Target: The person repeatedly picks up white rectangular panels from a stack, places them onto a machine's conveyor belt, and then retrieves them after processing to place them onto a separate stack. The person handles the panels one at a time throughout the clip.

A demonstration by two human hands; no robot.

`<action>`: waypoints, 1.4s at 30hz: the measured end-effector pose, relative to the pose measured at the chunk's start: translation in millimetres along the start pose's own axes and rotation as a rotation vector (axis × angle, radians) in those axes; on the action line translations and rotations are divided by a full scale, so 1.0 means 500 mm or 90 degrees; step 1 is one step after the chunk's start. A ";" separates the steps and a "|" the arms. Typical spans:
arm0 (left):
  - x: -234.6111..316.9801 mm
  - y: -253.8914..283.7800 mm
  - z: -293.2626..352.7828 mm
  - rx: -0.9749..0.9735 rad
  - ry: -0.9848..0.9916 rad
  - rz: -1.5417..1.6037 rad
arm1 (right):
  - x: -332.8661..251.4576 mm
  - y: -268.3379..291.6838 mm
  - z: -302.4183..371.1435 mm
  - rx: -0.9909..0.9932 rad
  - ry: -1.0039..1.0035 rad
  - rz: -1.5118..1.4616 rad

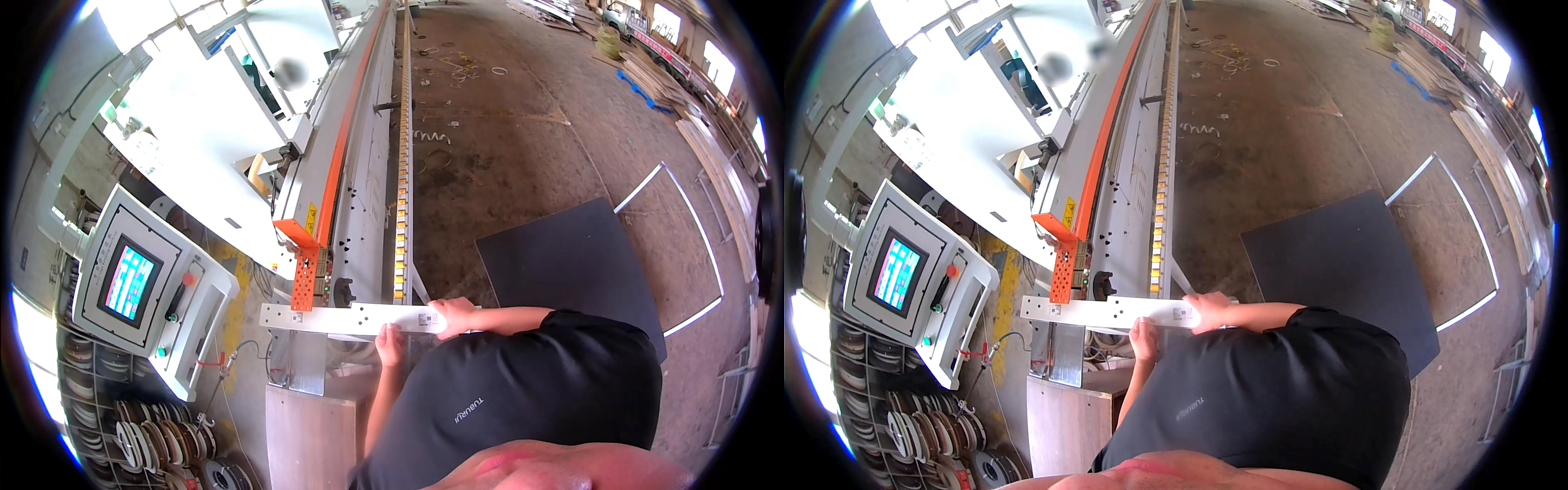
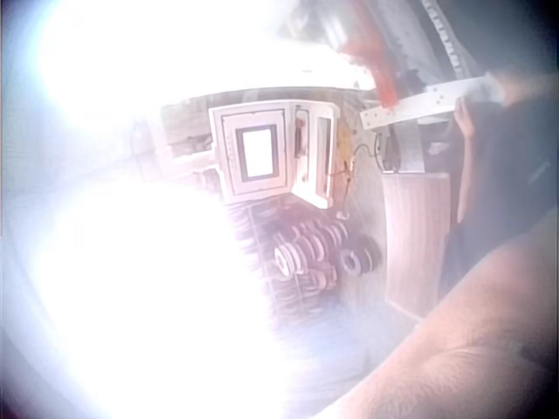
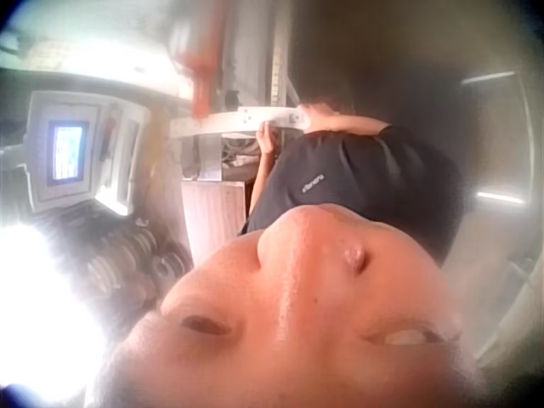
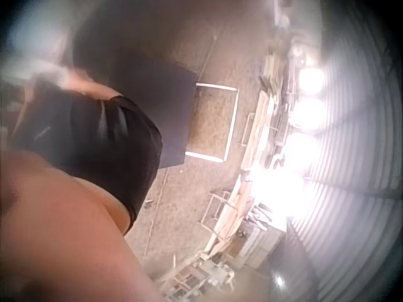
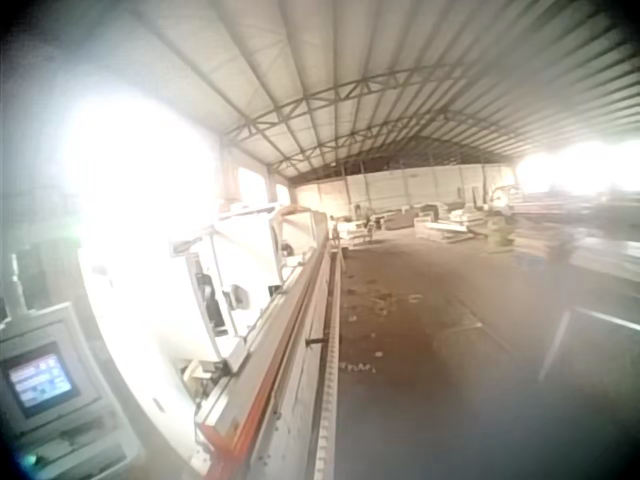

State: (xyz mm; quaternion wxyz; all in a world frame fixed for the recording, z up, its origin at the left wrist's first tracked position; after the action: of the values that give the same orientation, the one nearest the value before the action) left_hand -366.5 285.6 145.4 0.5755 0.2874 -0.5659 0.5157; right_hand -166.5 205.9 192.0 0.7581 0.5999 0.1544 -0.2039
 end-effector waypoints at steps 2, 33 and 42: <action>-0.007 0.000 -0.002 0.002 0.005 0.010 | 0.003 -0.002 0.002 -0.001 -0.002 -0.002; -0.024 -0.005 0.004 -0.029 0.033 -0.056 | -0.008 0.007 0.001 -0.004 0.014 -0.021; 0.000 -0.015 0.016 -0.045 0.013 -0.111 | -0.006 0.011 -0.006 -0.010 0.029 0.020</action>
State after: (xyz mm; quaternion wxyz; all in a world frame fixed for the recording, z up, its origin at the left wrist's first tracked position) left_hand -362.2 276.1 149.0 0.6335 0.3099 -0.5509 0.4463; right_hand -166.3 210.3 197.5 0.7620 0.6011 0.1636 -0.1769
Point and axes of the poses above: each hand's wrist, its own z-axis away from the middle knuckle, its own y-axis out of the back of the hand, x = y × z, the point moved 9 cm from there along -z, towards the middle knuckle, and after that the axes turned 1 degree about x, right-handed, at the moved point
